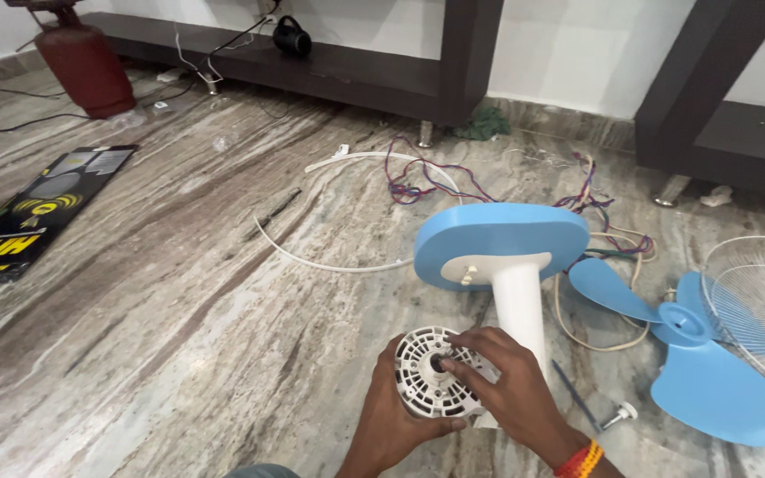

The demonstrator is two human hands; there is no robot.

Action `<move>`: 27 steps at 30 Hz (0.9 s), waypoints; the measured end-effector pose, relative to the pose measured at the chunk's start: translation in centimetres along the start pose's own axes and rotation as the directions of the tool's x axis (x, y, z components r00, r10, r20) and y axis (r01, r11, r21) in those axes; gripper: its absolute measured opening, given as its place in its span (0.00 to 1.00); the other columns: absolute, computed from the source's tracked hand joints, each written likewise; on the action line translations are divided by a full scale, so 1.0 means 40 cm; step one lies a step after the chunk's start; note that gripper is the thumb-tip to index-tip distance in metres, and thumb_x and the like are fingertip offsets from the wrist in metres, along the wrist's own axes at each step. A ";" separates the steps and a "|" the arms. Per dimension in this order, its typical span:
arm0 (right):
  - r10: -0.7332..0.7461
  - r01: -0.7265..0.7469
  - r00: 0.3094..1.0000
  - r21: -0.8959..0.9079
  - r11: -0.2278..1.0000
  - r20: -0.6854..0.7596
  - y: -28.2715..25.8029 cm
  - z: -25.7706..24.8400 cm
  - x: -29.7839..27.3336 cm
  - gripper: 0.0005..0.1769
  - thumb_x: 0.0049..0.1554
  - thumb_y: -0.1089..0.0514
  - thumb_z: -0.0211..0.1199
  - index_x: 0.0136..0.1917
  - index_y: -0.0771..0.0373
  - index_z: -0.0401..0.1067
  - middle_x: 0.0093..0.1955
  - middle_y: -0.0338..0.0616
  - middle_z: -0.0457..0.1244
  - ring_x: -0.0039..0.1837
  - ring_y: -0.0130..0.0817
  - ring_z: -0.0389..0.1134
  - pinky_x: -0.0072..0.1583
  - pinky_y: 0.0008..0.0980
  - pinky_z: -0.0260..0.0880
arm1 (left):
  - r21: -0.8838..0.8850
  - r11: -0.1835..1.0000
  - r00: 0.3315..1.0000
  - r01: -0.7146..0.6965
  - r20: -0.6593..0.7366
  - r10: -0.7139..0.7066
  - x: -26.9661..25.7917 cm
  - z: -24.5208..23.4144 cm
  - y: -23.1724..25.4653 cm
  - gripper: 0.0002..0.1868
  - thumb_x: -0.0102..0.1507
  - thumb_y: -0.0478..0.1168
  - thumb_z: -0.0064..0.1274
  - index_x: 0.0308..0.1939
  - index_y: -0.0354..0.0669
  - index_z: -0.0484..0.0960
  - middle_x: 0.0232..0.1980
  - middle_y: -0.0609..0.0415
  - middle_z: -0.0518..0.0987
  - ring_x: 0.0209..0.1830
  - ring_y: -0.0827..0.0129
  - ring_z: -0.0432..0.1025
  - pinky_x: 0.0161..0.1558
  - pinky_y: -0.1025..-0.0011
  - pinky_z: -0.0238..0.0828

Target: The person assembles a pedestal fan by attaching the motor housing to the stand, inserting the fan blades, and securing the rear cover. They handle the motor, stand, blades, and screws by hand.

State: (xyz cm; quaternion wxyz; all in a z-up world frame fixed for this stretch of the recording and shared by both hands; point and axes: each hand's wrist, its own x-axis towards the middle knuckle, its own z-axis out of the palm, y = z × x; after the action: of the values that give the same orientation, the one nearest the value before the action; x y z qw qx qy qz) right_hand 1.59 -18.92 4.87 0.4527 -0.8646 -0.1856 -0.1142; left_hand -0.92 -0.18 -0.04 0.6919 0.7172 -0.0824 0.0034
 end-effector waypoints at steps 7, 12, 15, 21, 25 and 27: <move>-0.018 0.018 0.999 -0.024 1.000 0.033 -0.016 0.003 0.030 0.11 0.52 0.55 0.71 0.42 0.67 0.78 0.39 0.47 0.69 0.42 0.40 0.71 0.46 0.38 0.70 | -0.099 0.991 0.996 -0.087 -0.014 0.086 0.010 0.003 -0.049 0.67 0.37 0.40 0.80 0.72 0.33 0.52 0.64 0.43 0.73 0.64 0.61 0.74 0.62 0.65 0.76; 0.058 -0.050 0.993 -0.077 0.996 0.101 -0.021 0.006 0.038 0.14 0.52 0.53 0.71 0.39 0.67 0.77 0.38 0.48 0.67 0.41 0.43 0.70 0.45 0.39 0.69 | -0.023 0.999 0.999 -0.048 -0.021 0.047 0.017 -0.001 -0.058 0.68 0.35 0.40 0.81 0.71 0.34 0.53 0.64 0.44 0.73 0.64 0.62 0.74 0.63 0.65 0.76; 0.061 -0.051 0.994 -0.108 0.993 0.093 -0.024 0.009 0.039 0.14 0.52 0.53 0.71 0.39 0.67 0.77 0.38 0.48 0.67 0.40 0.43 0.70 0.45 0.40 0.69 | -0.085 0.995 0.999 -0.045 0.000 0.045 0.014 0.003 -0.046 0.67 0.36 0.39 0.80 0.72 0.34 0.53 0.64 0.44 0.73 0.65 0.62 0.73 0.63 0.65 0.77; 0.054 -0.039 0.994 -0.150 0.988 0.098 -0.025 0.001 0.040 0.13 0.52 0.53 0.70 0.41 0.66 0.80 0.39 0.47 0.69 0.41 0.43 0.71 0.45 0.41 0.70 | 0.207 0.978 0.999 -0.010 -0.044 0.020 0.010 -0.002 -0.017 0.70 0.36 0.41 0.82 0.75 0.37 0.53 0.64 0.46 0.71 0.64 0.63 0.72 0.63 0.66 0.72; 0.056 -0.038 0.993 -0.176 0.984 0.099 -0.029 -0.009 0.045 0.13 0.52 0.53 0.70 0.41 0.66 0.80 0.40 0.48 0.70 0.41 0.45 0.71 0.46 0.42 0.69 | 0.079 0.997 1.000 0.010 -0.028 -0.008 0.010 0.003 -0.007 0.69 0.35 0.43 0.80 0.74 0.37 0.53 0.63 0.46 0.73 0.64 0.63 0.74 0.63 0.66 0.74; 0.052 -0.033 0.994 -0.181 0.983 0.100 -0.028 -0.011 0.047 0.13 0.52 0.53 0.70 0.41 0.66 0.80 0.39 0.48 0.70 0.41 0.45 0.72 0.46 0.42 0.69 | 0.145 0.989 0.999 -0.016 -0.031 0.021 0.009 0.000 -0.004 0.67 0.35 0.43 0.81 0.72 0.35 0.54 0.63 0.46 0.72 0.64 0.62 0.73 0.64 0.66 0.73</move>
State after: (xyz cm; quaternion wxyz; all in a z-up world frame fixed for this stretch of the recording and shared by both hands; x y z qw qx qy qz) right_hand 2.78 -18.30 6.65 0.3653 -0.9103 -0.1794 -0.0754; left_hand -0.52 -0.20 -0.16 0.6391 0.7647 -0.0773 0.0273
